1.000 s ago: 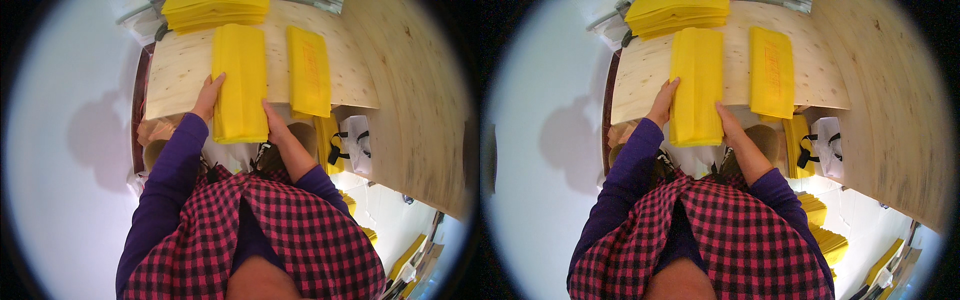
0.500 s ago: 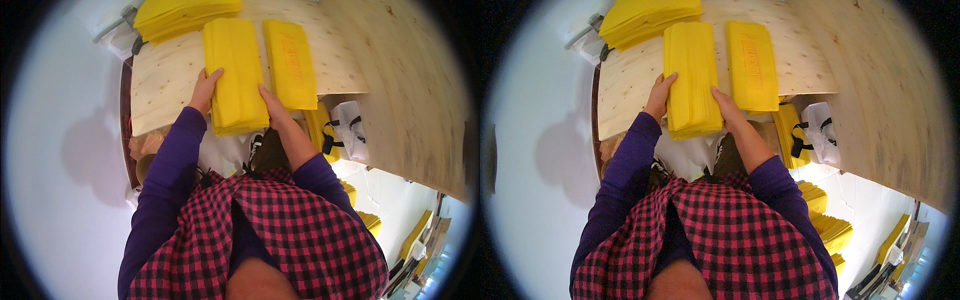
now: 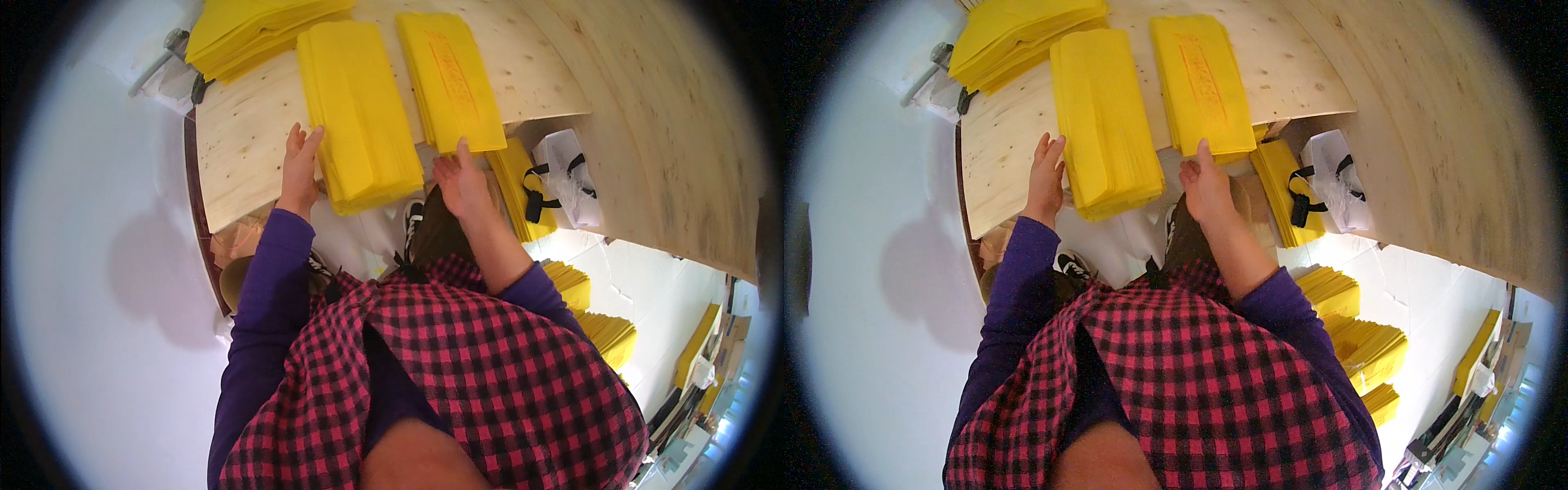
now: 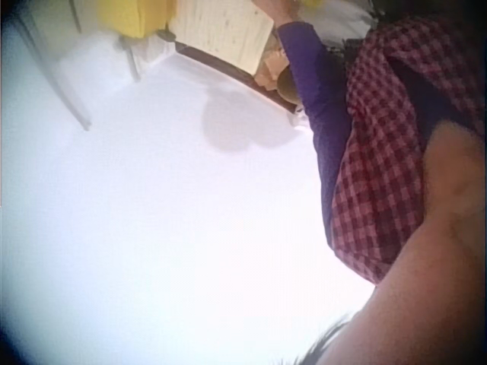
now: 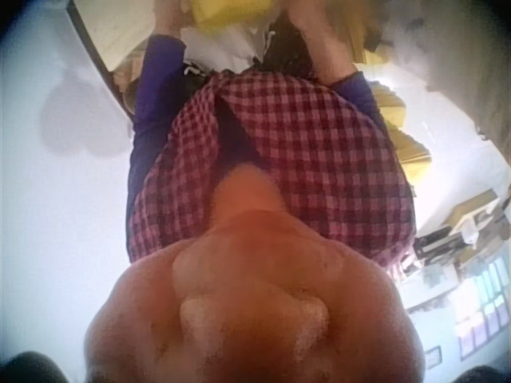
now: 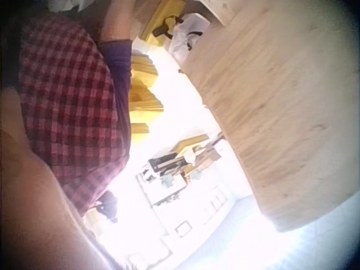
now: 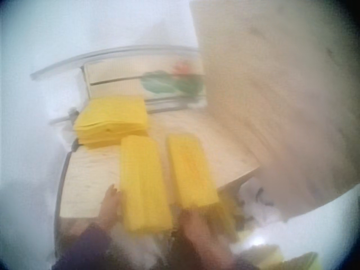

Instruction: The person folds yellow papers on a wooden table, aligns them into neat stacks, and secures each stack with a rubber band. The person uses a wooden block to press and flatten the stacks during folding.

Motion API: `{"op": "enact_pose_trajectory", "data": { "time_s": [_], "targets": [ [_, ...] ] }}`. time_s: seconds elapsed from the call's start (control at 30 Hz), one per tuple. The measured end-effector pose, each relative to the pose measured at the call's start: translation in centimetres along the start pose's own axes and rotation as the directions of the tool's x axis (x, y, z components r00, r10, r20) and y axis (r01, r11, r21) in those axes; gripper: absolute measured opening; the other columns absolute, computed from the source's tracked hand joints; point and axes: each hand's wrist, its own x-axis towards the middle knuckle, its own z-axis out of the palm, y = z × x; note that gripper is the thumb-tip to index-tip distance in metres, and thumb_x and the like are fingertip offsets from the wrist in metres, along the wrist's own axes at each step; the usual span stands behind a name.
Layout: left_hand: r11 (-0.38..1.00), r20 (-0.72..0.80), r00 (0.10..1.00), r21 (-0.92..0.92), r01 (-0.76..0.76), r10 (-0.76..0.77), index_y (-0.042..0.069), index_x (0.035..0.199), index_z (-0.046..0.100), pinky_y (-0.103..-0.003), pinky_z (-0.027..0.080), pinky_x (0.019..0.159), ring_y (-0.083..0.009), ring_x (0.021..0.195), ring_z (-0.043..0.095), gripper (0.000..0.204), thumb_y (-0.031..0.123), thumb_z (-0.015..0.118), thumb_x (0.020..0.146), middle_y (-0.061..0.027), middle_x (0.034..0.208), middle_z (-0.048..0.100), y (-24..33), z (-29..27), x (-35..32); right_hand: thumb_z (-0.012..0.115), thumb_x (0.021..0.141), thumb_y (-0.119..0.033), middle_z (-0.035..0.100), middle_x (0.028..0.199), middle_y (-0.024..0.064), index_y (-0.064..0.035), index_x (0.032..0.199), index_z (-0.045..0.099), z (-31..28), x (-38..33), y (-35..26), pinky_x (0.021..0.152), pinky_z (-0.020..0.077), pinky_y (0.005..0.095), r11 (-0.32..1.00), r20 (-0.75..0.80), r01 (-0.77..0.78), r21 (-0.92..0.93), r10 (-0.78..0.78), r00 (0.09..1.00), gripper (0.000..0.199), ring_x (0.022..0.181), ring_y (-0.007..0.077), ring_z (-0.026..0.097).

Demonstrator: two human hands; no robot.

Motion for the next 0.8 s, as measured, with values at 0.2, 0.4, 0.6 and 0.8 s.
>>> {"op": "enact_pose_trajectory", "data": {
  "time_s": [0.2, 0.4, 0.6, 0.8],
  "targets": [
    [0.995, -0.013, 0.996, -0.053, 0.085, -0.086, 0.004, 0.143, 0.016, -0.037, 0.025, 0.104, -0.0254, 0.131, 0.029, 0.08, 0.038, 0.059, 0.086, -0.0155, 0.143, 0.028, 0.1, 0.4, -1.8, 0.055, 0.091, -0.033, 0.051, 0.121, 0.0064, -0.0133, 0.122, 0.046, 0.7, 4.1, -1.3, 0.093, 0.0415, 0.0434, 0.975, 0.01, 0.096, 0.199, -0.1, 0.995, 0.038, 0.11, 0.0259, 0.05],
    [0.987, 0.001, 0.992, -0.104, 0.123, -0.123, 0.004, 0.144, 0.013, -0.034, 0.032, 0.1, -0.0258, 0.124, 0.039, 0.083, 0.035, 0.062, 0.084, -0.015, 0.141, 0.032, 0.8, 0.8, -1.1, 0.051, 0.093, -0.016, 0.055, 0.116, 0.0086, -0.0116, 0.12, 0.048, 0.4, 4.5, -2.4, 0.086, 0.0465, 0.044, 0.988, -0.119, 0.098, 0.119, -0.084, 0.989, 0.028, 0.102, 0.0257, 0.056],
    [0.945, 0.117, 0.984, -0.285, 0.16, -0.131, 0.002, 0.136, 0.028, -0.034, 0.046, 0.088, -0.0231, 0.109, 0.053, 0.067, 0.025, 0.064, 0.085, -0.0138, 0.124, 0.05, 1.3, 2.3, 2.0, 0.051, 0.092, -0.016, 0.059, 0.11, 0.0076, -0.0098, 0.117, 0.051, 0.5, 4.3, -3.8, 0.082, 0.0504, 0.0406, 0.98, -0.199, 0.159, 0.116, -0.133, 0.971, 0.025, 0.096, 0.0234, 0.059],
    [0.976, 0.149, 0.989, -0.215, 0.041, -0.009, 0.002, 0.123, 0.043, -0.032, 0.052, 0.077, -0.0206, 0.091, 0.061, 0.046, 0.02, 0.063, 0.085, -0.0109, 0.106, 0.059, 0.6, 3.9, 2.2, 0.052, 0.091, -0.01, 0.058, 0.105, 0.0075, -0.0073, 0.118, 0.049, -1.8, 5.3, -5.9, 0.069, 0.0545, 0.0345, 0.965, -0.099, 0.251, 0.071, -0.243, 0.965, 0.027, 0.089, 0.0216, 0.061]
  ]
}}
